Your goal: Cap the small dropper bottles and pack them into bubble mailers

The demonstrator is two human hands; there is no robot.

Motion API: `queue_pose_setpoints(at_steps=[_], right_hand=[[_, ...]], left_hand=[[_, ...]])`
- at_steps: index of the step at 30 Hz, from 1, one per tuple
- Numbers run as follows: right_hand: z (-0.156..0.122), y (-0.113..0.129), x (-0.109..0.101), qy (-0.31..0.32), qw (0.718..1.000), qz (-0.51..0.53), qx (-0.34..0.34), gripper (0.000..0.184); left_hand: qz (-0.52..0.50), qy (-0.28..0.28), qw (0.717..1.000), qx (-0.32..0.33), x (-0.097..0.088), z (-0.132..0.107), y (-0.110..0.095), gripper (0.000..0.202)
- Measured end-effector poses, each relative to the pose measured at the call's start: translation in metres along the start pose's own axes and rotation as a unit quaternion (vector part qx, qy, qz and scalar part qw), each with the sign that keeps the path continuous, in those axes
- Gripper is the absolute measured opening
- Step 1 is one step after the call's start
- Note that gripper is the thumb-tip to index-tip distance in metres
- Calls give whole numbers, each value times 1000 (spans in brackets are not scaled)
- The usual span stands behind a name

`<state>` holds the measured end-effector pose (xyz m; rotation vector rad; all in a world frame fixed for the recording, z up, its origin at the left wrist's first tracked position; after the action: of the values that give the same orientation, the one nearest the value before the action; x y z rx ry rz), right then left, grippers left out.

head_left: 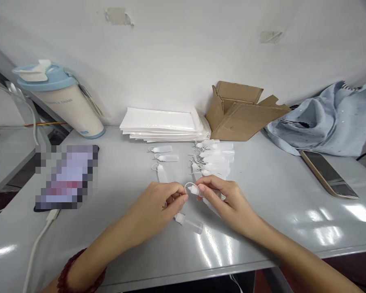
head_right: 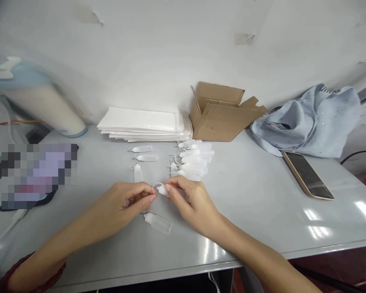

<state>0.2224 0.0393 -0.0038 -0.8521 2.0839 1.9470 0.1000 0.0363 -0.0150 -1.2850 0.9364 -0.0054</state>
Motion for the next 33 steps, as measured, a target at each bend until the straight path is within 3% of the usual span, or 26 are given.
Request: queue_pose_setpoints(at_steps=[8, 16, 24, 33], right_hand=[[-2, 1, -1, 2, 1000, 3, -1, 18], [-4, 1, -3, -7, 1000, 15, -6, 17], [-3, 1, -3, -11, 1000, 11, -11, 16], [-4, 1, -6, -22, 999, 24, -19, 17]], left_hand=[[-6, -1, 1000, -4, 1, 0, 1, 26], [-10, -27, 999, -40, -11, -3, 10, 28], [-12, -80, 996, -30, -19, -3, 3, 28], [-48, -129, 988, -64, -31, -6, 5, 36]])
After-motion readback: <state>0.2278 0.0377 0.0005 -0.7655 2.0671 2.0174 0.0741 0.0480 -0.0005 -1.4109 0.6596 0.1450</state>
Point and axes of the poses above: each hand's wrist, its own z-axis towards the middle knuckle, its own x-axis out of the palm, y = z × x, the point moved 9 cm from there along z, towards the middle knuckle, and after that the axes turned 13 degrees about x, right-handed, at the moved point
